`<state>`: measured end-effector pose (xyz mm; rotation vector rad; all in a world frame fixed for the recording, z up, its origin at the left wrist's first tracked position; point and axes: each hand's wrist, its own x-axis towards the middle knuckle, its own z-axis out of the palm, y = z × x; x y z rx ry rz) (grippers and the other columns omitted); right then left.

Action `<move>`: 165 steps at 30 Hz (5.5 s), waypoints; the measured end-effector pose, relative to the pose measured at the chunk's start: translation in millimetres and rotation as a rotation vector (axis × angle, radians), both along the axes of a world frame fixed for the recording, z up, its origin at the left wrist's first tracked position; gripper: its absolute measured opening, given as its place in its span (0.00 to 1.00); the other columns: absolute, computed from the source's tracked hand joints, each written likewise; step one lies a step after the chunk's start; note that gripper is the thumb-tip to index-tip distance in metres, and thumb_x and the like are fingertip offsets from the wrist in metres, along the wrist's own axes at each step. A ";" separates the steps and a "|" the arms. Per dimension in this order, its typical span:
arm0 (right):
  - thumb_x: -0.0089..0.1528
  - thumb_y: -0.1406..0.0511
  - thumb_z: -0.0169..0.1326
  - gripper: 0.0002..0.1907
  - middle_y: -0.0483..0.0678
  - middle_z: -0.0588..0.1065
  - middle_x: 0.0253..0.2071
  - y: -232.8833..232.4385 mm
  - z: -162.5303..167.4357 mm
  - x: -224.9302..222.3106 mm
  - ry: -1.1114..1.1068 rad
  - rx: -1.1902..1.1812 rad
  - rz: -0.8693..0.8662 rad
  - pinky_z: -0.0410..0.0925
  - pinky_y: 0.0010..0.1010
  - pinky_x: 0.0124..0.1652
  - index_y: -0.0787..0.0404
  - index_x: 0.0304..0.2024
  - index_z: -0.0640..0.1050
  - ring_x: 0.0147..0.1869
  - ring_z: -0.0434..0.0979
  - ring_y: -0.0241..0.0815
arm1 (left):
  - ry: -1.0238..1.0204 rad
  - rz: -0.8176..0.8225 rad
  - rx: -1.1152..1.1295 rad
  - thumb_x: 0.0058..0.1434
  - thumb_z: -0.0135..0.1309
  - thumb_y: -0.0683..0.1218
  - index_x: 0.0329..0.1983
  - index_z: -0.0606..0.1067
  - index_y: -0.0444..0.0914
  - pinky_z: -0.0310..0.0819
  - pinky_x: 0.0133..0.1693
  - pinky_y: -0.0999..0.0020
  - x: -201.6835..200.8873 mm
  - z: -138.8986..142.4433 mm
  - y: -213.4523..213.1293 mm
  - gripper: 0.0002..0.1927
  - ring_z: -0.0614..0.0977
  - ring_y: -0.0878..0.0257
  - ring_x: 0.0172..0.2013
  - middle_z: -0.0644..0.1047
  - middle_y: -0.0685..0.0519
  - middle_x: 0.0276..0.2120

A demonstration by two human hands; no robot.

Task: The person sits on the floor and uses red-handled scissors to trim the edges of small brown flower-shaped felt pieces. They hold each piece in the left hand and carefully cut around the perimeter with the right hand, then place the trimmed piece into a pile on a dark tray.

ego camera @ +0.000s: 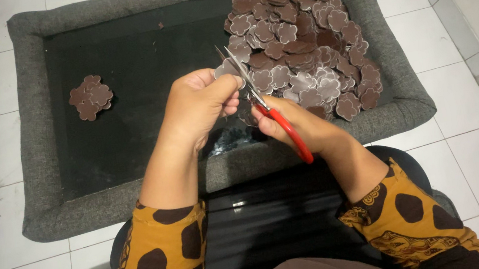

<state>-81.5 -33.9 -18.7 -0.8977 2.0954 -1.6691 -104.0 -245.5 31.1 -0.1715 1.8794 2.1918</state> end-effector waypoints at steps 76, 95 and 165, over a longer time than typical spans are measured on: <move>0.69 0.46 0.46 0.23 0.42 0.67 0.36 -1.9 3.5 9.0 -0.079 -0.089 -0.084 0.65 0.28 0.39 0.59 0.44 0.69 0.39 0.67 0.34 | 0.090 -0.015 0.082 0.61 0.59 0.43 0.34 0.77 0.39 0.70 0.32 0.79 12.1 -3.5 12.4 0.04 0.79 0.73 0.30 0.81 0.57 0.30; 0.68 0.44 0.46 0.25 0.38 0.65 0.32 -5.2 0.6 7.5 -0.076 -0.042 -0.174 0.62 0.25 0.34 0.58 0.41 0.69 0.36 0.63 0.30 | 0.157 0.014 0.084 0.61 0.60 0.43 0.32 0.77 0.37 0.67 0.29 0.79 8.4 -6.8 11.7 0.05 0.77 0.74 0.27 0.82 0.56 0.29; 0.67 0.44 0.47 0.24 0.37 0.64 0.28 -0.6 3.7 8.8 -0.230 0.011 -0.190 0.60 0.25 0.31 0.57 0.37 0.70 0.32 0.61 0.30 | 0.151 0.051 0.056 0.62 0.59 0.42 0.35 0.79 0.34 0.71 0.30 0.79 5.5 3.9 9.6 0.05 0.81 0.71 0.28 0.82 0.53 0.28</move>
